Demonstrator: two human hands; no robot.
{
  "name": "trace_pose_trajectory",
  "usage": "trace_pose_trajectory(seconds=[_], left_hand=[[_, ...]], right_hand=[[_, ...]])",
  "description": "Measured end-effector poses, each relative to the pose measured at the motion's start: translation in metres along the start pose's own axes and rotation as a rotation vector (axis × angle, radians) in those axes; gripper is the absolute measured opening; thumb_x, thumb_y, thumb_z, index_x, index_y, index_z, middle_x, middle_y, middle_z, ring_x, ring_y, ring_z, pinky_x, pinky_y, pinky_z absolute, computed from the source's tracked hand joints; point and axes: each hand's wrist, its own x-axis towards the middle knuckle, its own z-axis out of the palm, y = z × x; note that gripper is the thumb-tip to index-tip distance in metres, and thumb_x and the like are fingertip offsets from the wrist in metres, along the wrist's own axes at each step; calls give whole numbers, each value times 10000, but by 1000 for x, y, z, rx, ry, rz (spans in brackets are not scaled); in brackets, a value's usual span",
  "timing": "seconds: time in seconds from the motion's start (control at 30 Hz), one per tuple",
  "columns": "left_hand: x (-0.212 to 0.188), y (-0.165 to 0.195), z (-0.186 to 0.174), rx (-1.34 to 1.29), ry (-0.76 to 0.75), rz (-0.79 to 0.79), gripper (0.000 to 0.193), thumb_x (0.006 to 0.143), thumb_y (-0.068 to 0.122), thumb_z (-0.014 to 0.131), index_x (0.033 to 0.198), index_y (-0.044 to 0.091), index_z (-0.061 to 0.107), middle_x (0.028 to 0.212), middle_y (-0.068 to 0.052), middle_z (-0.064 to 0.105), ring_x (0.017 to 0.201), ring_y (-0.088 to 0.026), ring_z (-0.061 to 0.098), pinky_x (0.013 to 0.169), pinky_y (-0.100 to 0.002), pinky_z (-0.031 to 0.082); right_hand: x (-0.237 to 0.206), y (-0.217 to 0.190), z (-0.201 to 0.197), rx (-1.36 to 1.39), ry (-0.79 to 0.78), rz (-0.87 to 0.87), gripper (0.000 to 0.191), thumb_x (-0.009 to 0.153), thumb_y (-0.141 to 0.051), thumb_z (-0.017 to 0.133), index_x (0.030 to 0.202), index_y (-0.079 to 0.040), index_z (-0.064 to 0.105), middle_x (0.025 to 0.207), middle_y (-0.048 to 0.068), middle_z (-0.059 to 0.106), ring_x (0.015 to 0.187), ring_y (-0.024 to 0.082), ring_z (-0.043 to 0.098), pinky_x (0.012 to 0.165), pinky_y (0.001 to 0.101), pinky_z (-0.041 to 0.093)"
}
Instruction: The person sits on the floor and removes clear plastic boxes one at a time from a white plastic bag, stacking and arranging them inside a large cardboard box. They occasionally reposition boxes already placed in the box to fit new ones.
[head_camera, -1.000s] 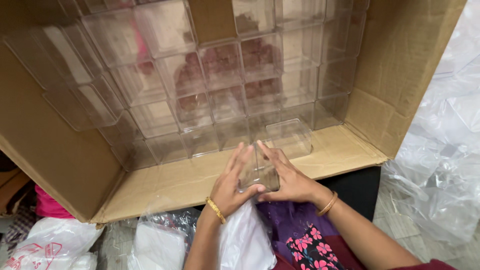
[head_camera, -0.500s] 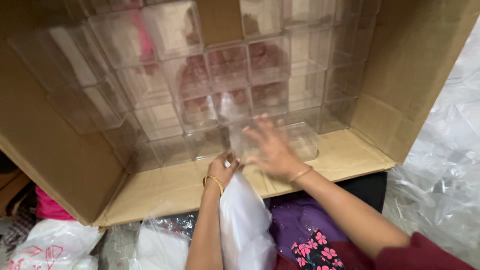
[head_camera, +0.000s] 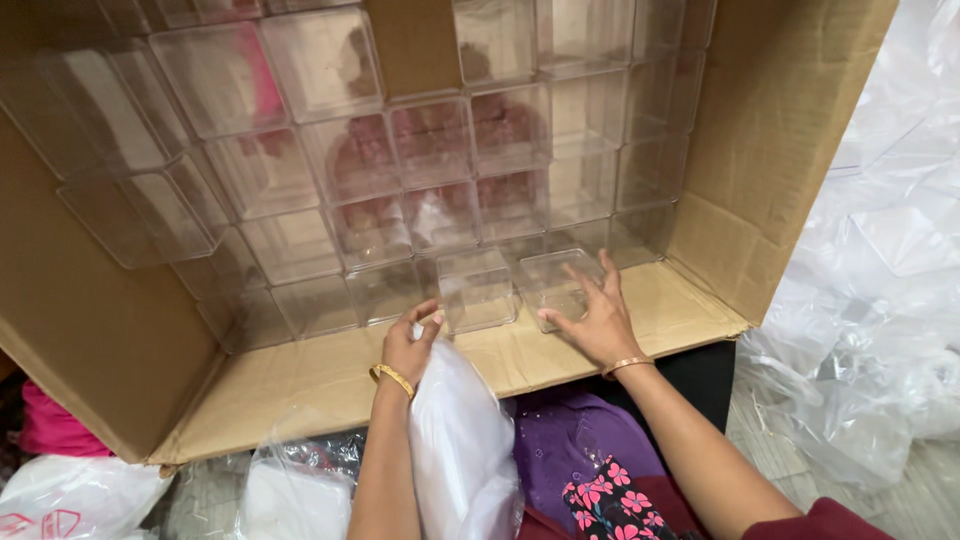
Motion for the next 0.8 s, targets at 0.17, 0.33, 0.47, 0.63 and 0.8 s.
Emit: trace_pose_trajectory(seconds=[0.17, 0.33, 0.47, 0.63, 0.8], left_hand=[[1, -1, 1, -49, -5, 41, 371, 923, 201, 669, 1263, 56, 692, 1232, -89, 755, 1133, -191, 685, 1005, -309, 481], [3, -5, 3, -140, -22, 40, 362, 946, 176, 643, 1283, 45, 665, 1158, -87, 755, 1048, -157, 713, 941, -286, 515], [-1, -5, 5, -139, 66, 11, 335, 953, 184, 667, 1254, 36, 684, 1049, -90, 765, 963, -142, 709, 871, -277, 538], [-8, 0, 3, -106, 94, 41, 307, 965, 195, 652, 1223, 36, 697, 1030, -75, 774, 929, -141, 721, 837, -281, 548], [-15, 5, 2, -106, 118, 17, 292, 959, 206, 634, 1199, 55, 704, 1068, -79, 781, 934, -156, 754, 830, -304, 566]], right_hand=[[-4, -6, -9, 90, 130, 211, 772, 733, -502, 825, 1380, -147, 596, 1516, 137, 422, 1371, 323, 495, 1083, 436, 484], [-34, -18, -16, 222, 285, -311, 734, 841, -543, 722, 1414, -109, 574, 1509, 132, 489, 1409, 338, 511, 1173, 464, 447], [-58, -41, 3, 108, 183, -400, 795, 789, -564, 775, 1393, -96, 555, 1465, 189, 456, 1375, 398, 465, 1144, 492, 412], [-61, -59, 18, 43, 83, -425, 766, 873, -415, 763, 1501, -75, 486, 1603, 270, 342, 1482, 478, 327, 1190, 512, 314], [-55, -51, 16, 270, -49, -407, 691, 947, -389, 668, 1519, -70, 449, 1615, 259, 360, 1497, 411, 369, 1206, 459, 325]])
